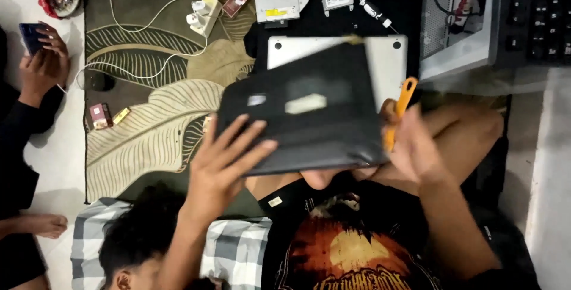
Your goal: Further disassembly of internal laptop parts, including removing the hard drive and internal frame.
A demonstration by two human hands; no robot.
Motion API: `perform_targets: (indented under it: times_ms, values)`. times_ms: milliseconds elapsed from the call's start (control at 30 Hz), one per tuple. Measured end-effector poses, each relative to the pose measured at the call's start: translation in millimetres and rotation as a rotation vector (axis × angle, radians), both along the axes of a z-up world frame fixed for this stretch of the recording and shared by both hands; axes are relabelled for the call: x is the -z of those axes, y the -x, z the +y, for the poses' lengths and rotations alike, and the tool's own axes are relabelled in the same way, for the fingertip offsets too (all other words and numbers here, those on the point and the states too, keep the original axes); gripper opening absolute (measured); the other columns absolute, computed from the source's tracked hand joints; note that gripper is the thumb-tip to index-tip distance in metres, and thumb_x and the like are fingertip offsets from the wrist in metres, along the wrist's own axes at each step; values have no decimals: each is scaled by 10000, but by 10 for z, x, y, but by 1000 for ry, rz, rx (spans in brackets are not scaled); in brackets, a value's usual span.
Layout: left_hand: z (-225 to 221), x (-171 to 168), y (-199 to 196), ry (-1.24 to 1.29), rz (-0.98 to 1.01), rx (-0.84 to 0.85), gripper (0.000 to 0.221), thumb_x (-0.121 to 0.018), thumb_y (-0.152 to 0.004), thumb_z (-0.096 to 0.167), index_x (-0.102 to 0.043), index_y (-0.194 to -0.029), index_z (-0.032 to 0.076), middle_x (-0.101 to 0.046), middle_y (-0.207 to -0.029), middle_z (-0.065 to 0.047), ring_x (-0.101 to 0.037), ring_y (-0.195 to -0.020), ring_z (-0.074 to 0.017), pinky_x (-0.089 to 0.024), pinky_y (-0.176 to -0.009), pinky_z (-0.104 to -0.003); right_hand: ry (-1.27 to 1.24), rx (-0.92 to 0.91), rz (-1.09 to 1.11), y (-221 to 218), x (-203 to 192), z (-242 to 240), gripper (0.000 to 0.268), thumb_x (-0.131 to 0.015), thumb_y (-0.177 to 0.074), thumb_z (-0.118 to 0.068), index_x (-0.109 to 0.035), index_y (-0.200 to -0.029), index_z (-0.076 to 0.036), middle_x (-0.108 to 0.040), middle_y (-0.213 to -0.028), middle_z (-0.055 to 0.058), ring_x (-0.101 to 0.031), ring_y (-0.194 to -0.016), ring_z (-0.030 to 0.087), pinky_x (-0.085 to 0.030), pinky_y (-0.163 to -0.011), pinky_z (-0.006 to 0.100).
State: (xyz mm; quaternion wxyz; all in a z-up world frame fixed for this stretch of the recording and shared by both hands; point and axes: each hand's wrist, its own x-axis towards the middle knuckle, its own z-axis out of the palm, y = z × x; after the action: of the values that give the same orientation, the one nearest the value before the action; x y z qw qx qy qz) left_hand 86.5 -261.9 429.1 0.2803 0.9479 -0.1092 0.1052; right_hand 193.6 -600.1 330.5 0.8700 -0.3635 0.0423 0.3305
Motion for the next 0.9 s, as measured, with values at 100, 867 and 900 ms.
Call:
perform_targets:
  times_ms: [100, 867, 900]
  values:
    - [-136, -28, -165, -217, -19, 200, 565, -736, -858, 168, -634, -1368, 388, -620, -1471, 87, -597, -1382, -263, -204, -1304, -596, 369, 102, 318, -38, -638, 122, 1116, -297, -712, -798, -440, -1510, -32, -496, -1542, 190, -485, -1346, 335, -385, -1086, 495]
    - [-1196, 1341, -101, 1868, 610, -693, 890, -697, -993, 356, -156, -1659, 115, -212, -1641, -286, -355, -1459, -470, -399, -1109, -637, 181, 408, 223, 644, 600, 137, 375, -557, -980, -107, -618, -1347, -156, -620, -1453, 129, -637, -1226, 362, -439, -1143, 577]
    - [-1169, 1423, -97, 1870, 596, -702, 890, -697, -993, 356, -156, -1659, 115, -212, -1641, -286, -355, -1459, -470, -399, -1109, -637, 178, 395, 222, 620, 574, 39, 375, -557, -980, -107, -618, -1347, -156, -620, -1453, 129, -637, -1226, 362, -439, -1143, 577]
